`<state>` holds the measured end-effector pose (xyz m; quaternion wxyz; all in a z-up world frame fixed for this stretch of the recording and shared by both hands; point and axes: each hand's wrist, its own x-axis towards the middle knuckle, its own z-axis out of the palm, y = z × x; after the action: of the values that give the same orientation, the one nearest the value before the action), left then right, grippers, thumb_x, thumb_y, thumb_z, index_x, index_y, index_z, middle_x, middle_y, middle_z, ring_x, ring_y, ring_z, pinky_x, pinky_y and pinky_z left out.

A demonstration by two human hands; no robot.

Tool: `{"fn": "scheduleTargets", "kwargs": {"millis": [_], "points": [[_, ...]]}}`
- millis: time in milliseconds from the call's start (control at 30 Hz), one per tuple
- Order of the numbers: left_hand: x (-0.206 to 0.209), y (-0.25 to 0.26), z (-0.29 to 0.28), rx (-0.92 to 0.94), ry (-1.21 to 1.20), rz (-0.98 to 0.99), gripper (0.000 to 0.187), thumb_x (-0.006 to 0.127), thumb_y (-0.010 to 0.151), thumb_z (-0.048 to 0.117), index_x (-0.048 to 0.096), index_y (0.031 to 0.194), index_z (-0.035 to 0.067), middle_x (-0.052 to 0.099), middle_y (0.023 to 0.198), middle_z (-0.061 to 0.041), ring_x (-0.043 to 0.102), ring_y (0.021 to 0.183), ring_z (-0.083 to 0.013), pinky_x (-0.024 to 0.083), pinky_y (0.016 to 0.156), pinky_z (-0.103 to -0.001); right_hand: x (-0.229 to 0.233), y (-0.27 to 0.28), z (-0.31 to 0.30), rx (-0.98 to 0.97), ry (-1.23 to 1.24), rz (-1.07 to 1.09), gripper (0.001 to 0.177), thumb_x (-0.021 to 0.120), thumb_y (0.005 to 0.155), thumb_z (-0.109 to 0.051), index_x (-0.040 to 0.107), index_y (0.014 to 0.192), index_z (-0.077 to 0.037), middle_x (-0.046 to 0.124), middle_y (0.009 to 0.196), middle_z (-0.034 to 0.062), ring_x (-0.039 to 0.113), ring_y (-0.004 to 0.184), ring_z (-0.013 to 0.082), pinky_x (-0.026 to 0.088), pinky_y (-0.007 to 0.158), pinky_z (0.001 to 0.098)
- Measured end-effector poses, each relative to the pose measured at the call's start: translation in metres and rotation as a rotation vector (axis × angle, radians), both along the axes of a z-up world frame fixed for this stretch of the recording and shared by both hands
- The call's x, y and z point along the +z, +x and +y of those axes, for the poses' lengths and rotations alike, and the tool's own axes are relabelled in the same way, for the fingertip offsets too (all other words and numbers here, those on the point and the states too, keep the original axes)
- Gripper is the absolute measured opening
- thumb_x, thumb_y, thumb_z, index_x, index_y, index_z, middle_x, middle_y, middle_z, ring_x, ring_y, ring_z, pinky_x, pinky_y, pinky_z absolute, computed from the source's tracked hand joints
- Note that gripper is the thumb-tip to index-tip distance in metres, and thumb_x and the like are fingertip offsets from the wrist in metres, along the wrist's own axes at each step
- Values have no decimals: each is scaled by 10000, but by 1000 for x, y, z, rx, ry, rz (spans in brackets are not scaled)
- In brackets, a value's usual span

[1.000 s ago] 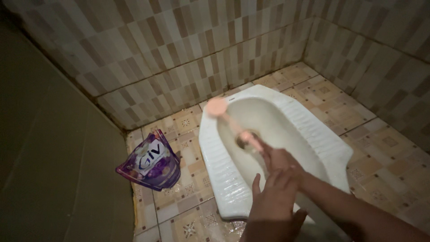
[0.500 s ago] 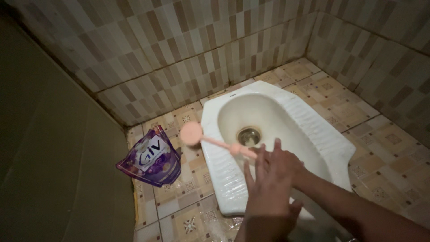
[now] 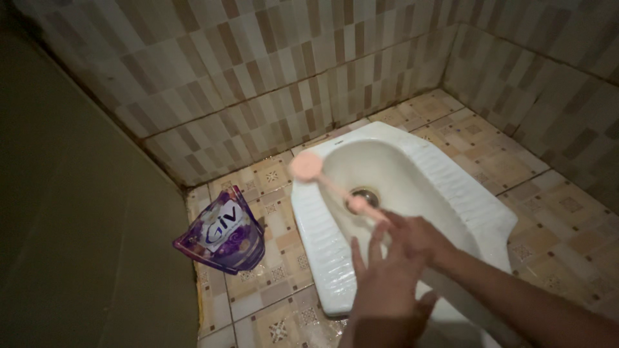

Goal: The person scrubs a white squat toilet using a pink toilet brush. They repeatedly apply a purple cleaning agent from a pouch onto the brush and scrub the interior surfaces of the toilet bowl.

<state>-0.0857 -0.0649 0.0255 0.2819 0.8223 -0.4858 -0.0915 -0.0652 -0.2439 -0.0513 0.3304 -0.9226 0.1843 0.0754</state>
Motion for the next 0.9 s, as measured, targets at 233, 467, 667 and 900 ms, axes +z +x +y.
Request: {"fn": "scheduleTargets", "kwargs": {"millis": [233, 467, 667, 900], "points": [[-26, -17, -17, -149, -5, 78, 900, 835, 781, 227, 377, 1547, 105, 379, 1622, -149, 271, 1521, -380, 69, 1185, -699, -1, 11, -6, -176, 42, 34, 458, 426, 1072, -379, 514, 1521, -398, 787, 900, 93, 698, 660, 110, 620, 664, 310], [-20, -25, -27, -206, -61, -15, 842, 871, 724, 231, 510, 1484, 187, 432, 1608, -92, 307, 1527, -357, 29, 1189, -716, 2, -8, 7, -112, 151, -26, 516, 493, 1034, -308, 428, 1535, -411, 760, 904, 51, 639, 564, 128, 589, 553, 302], [-37, -29, -21, -203, -216, -125, 822, 879, 725, 255, 559, 1477, 177, 519, 1587, -91, 411, 1523, -336, 151, 1250, -677, 1, -17, 13, -38, 89, -38, 494, 434, 1061, -308, 420, 1535, -447, 691, 729, 104, 624, 555, 171, 544, 545, 344], [-44, -31, -24, -122, -223, -70, 816, 862, 705, 183, 569, 1457, 65, 548, 1533, -141, 418, 1528, -336, 210, 1207, -658, -7, -15, 6, -8, 95, -250, 448, 473, 1049, -329, 480, 1497, -320, 719, 776, 53, 696, 601, 142, 573, 571, 332]]}}
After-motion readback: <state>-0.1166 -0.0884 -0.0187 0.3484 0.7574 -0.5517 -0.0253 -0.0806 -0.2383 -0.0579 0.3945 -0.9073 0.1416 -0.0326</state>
